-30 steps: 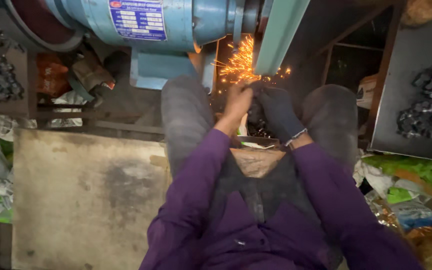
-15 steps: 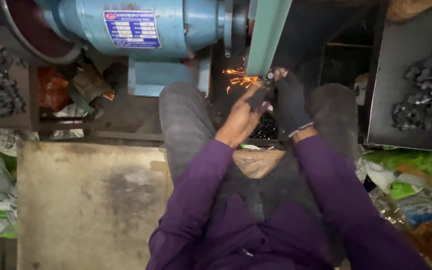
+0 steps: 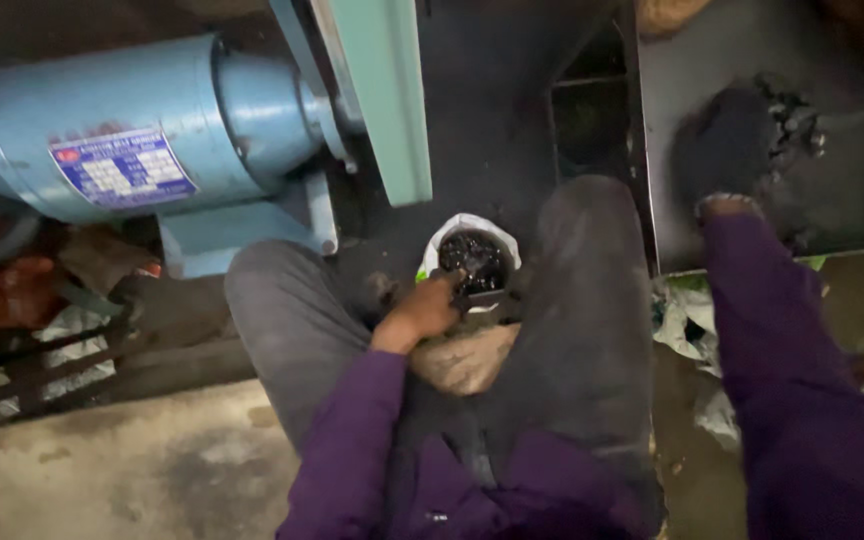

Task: The person sits on the floor at a bench grinder and grinds small metal pieces against the spinning wheel, producing sparks. They place each ground piece into a bag between their legs, take new pieces from a nearby tray, and repeat the grinding cycle.

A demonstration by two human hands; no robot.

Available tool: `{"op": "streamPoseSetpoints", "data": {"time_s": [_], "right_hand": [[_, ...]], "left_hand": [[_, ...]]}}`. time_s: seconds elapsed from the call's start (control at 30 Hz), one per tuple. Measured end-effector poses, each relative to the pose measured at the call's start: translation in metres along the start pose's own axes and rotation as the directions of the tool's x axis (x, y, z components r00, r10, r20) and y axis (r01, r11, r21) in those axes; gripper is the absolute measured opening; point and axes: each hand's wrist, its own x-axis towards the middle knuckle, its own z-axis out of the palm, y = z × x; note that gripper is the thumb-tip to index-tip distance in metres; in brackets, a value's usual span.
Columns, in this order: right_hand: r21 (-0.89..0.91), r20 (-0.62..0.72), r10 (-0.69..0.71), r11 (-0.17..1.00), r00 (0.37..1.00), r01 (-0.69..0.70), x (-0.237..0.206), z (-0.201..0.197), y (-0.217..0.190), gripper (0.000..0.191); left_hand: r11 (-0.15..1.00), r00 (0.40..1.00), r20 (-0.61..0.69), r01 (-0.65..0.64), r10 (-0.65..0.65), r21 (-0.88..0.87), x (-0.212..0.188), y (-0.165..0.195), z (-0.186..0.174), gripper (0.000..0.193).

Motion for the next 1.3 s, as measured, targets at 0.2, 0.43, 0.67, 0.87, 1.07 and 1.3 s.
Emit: {"op": "streamPoseSetpoints", "data": {"time_s": [0.2, 0.43, 0.67, 0.87, 1.07, 1.3], "right_hand": [[0.004, -0.081, -0.055, 0.998, 0.995, 0.056, -0.003, 0.032, 0.033, 0.028], [-0.299, 0.073, -0.022, 0.953, 0.997, 0.043, 0.019, 0.031, 0.022, 0.023], [0.297, -0.100, 0.146, 0.948, 0.984, -0.111, -0.001, -0.005, -0.031, 0.022], [0.462, 0.108, -0.180, 0.880, 0.978, 0.111, -0.039, -0.016, -0.177, 0.018], [0.705, 0.356, -0.188, 0.697, 0.916, -0.131, -0.119, -0.017, -0.289, 0.038], [0.468, 0.827, -0.406, 0.111, 0.390, -0.877, -0.097, -0.048, -0.266, 0.024]], "left_hand": [[0.987, 0.966, -0.208, -0.157, 0.150, -0.016, 0.003, -0.002, -0.001, 0.068], [0.995, 0.983, -0.171, -0.082, 0.072, -0.052, -0.013, -0.002, -0.004, 0.058], [0.999, 0.972, -0.232, -0.037, 0.032, -0.017, -0.023, 0.008, -0.015, 0.062], [0.530, 0.913, -0.362, -0.216, -0.189, -0.820, 0.000, 0.026, -0.032, 0.045], [0.518, 0.656, -0.557, -0.282, -0.510, -0.807, -0.012, 0.036, -0.033, 0.032], [0.653, 0.741, -0.624, -0.347, -0.249, -0.673, -0.030, 0.032, -0.054, 0.057]]}}
